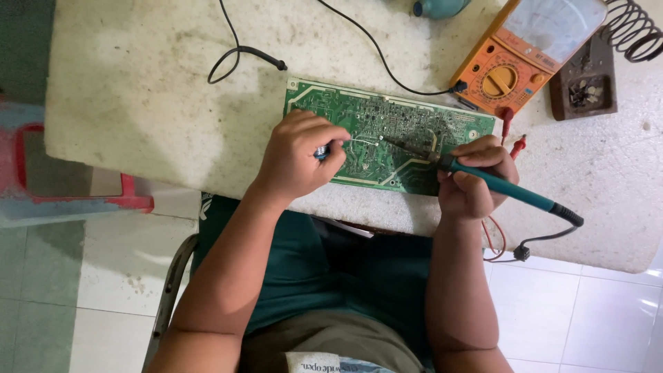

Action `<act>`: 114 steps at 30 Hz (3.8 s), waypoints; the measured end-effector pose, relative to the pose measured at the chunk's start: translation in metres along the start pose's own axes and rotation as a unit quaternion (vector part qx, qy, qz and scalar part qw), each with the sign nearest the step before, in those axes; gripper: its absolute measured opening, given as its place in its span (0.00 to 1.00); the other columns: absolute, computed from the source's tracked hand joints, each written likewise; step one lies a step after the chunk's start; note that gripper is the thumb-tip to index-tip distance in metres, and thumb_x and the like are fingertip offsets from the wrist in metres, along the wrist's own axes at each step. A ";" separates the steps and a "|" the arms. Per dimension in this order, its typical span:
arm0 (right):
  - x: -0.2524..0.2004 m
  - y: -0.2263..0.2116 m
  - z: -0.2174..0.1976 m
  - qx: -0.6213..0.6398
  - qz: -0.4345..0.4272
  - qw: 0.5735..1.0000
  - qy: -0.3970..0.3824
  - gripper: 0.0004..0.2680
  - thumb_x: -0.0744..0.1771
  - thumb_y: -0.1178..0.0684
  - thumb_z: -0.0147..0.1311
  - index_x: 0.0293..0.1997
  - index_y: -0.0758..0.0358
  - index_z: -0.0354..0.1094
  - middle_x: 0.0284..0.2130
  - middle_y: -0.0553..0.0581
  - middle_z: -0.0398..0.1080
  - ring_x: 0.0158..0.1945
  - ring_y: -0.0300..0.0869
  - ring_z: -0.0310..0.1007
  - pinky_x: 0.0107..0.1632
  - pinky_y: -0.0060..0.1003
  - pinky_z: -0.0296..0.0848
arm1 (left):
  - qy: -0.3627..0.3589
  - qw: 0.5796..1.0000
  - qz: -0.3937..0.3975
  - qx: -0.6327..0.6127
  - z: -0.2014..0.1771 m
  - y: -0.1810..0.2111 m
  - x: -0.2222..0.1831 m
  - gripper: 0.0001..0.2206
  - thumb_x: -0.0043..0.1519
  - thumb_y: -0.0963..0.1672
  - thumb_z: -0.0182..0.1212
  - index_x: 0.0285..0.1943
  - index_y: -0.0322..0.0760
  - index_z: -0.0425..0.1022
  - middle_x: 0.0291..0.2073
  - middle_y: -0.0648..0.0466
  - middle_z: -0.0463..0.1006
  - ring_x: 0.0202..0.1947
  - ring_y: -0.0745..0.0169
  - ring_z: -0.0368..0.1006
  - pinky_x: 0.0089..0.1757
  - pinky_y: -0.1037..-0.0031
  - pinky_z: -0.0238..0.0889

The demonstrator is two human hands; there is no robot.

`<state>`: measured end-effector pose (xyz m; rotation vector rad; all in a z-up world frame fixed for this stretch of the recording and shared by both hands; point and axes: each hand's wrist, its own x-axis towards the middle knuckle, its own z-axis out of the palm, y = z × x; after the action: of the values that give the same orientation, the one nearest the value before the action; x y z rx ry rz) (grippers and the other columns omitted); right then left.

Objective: Removing solder from a printed circuit board using a soldering iron and a manual desoldering pump.

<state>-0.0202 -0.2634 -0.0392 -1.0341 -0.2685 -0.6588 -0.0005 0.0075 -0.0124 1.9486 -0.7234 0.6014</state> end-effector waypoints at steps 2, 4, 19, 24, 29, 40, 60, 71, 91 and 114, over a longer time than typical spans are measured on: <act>0.000 0.001 -0.002 0.003 -0.002 1.000 -0.004 0.06 0.51 0.66 0.48 0.22 0.77 0.56 0.20 0.73 0.57 0.11 0.45 0.56 0.15 0.30 0.56 | 0.000 1.000 -0.002 0.002 0.000 0.000 0.000 0.07 0.56 0.36 0.60 0.35 0.39 0.82 0.23 0.56 0.78 0.23 0.53 0.74 0.34 0.67 0.68; 0.001 0.000 -0.003 0.004 -0.004 1.000 -0.006 0.06 0.51 0.66 0.49 0.22 0.77 0.56 0.20 0.73 0.58 0.11 0.45 0.58 0.15 0.30 0.57 | -0.002 1.000 -0.004 0.002 0.001 0.002 0.001 0.07 0.56 0.36 0.60 0.35 0.39 0.82 0.22 0.56 0.78 0.23 0.54 0.74 0.34 0.67 0.68; -0.001 -0.001 -0.006 -0.026 0.012 0.999 -0.028 0.08 0.50 0.64 0.50 0.22 0.78 0.58 0.20 0.74 0.60 0.11 0.45 0.57 0.14 0.32 0.56 | -0.016 0.999 -0.028 0.027 0.001 0.006 0.003 0.08 0.56 0.36 0.59 0.35 0.39 0.82 0.21 0.55 0.77 0.23 0.53 0.74 0.34 0.67 0.67; -0.001 -0.002 -0.002 -0.039 0.009 0.999 -0.035 0.07 0.50 0.64 0.50 0.21 0.76 0.58 0.20 0.73 0.61 0.11 0.42 0.55 0.14 0.31 0.53 | -0.018 0.999 -0.027 0.028 0.001 0.006 0.004 0.08 0.56 0.36 0.59 0.35 0.39 0.83 0.21 0.55 0.78 0.23 0.53 0.75 0.34 0.67 0.67; -0.001 -0.002 -0.002 -0.049 0.005 0.998 -0.043 0.07 0.49 0.64 0.50 0.21 0.76 0.58 0.20 0.73 0.61 0.12 0.42 0.55 0.15 0.31 0.54 | -0.015 0.999 -0.023 0.035 0.001 0.005 0.003 0.08 0.55 0.36 0.59 0.35 0.39 0.83 0.21 0.55 0.77 0.23 0.53 0.74 0.33 0.67 0.67; -0.001 -0.001 -0.002 -0.062 0.000 0.997 -0.045 0.07 0.49 0.64 0.50 0.20 0.77 0.59 0.20 0.74 0.61 0.12 0.42 0.55 0.14 0.32 0.55 | -0.013 0.999 -0.018 0.038 0.001 0.005 0.003 0.08 0.55 0.36 0.59 0.34 0.39 0.82 0.21 0.55 0.77 0.23 0.53 0.74 0.33 0.67 0.67; 0.000 0.001 -0.004 -0.021 -0.015 0.999 -0.024 0.07 0.52 0.64 0.53 0.24 0.76 0.61 0.22 0.73 0.63 0.12 0.44 0.60 0.15 0.31 0.62 | 0.098 0.965 -0.157 -0.184 -0.013 0.014 0.013 0.06 0.63 0.38 0.62 0.46 0.33 0.83 0.28 0.51 0.81 0.27 0.67 0.73 0.34 0.73 0.68; -0.001 -0.012 0.009 -0.055 0.014 0.998 -0.017 0.05 0.57 0.63 0.52 0.31 0.69 0.67 0.28 0.63 0.64 0.19 0.46 0.62 0.21 0.31 0.70 | -0.045 0.990 -0.056 0.119 -0.005 -0.033 0.152 0.22 0.54 0.29 0.45 0.56 0.34 0.63 0.48 0.43 0.67 0.50 0.42 0.64 0.51 0.57 0.57; -0.003 -0.015 0.011 -0.063 0.038 0.997 -0.022 0.04 0.58 0.62 0.54 0.32 0.69 0.68 0.29 0.61 0.64 0.21 0.45 0.65 0.22 0.30 0.72 | -0.341 0.839 -0.360 0.223 0.005 -0.149 0.203 0.17 0.54 0.43 0.55 0.53 0.46 0.74 0.53 0.48 0.74 0.47 0.47 0.71 0.40 0.61 0.65; -0.007 -0.011 0.005 -0.041 0.032 0.998 -0.023 0.04 0.59 0.65 0.55 0.33 0.68 0.69 0.31 0.62 0.65 0.22 0.45 0.66 0.24 0.30 0.73 | -0.247 0.950 -0.187 0.038 -0.019 -0.047 0.194 0.08 0.67 0.37 0.48 0.55 0.36 0.64 0.27 0.50 0.69 0.23 0.60 0.67 0.26 0.70 0.59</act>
<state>-0.0324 -0.2602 -0.0327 -1.1328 -0.2493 -0.5934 0.1671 -0.0043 0.0975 2.2615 -0.6072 -0.1008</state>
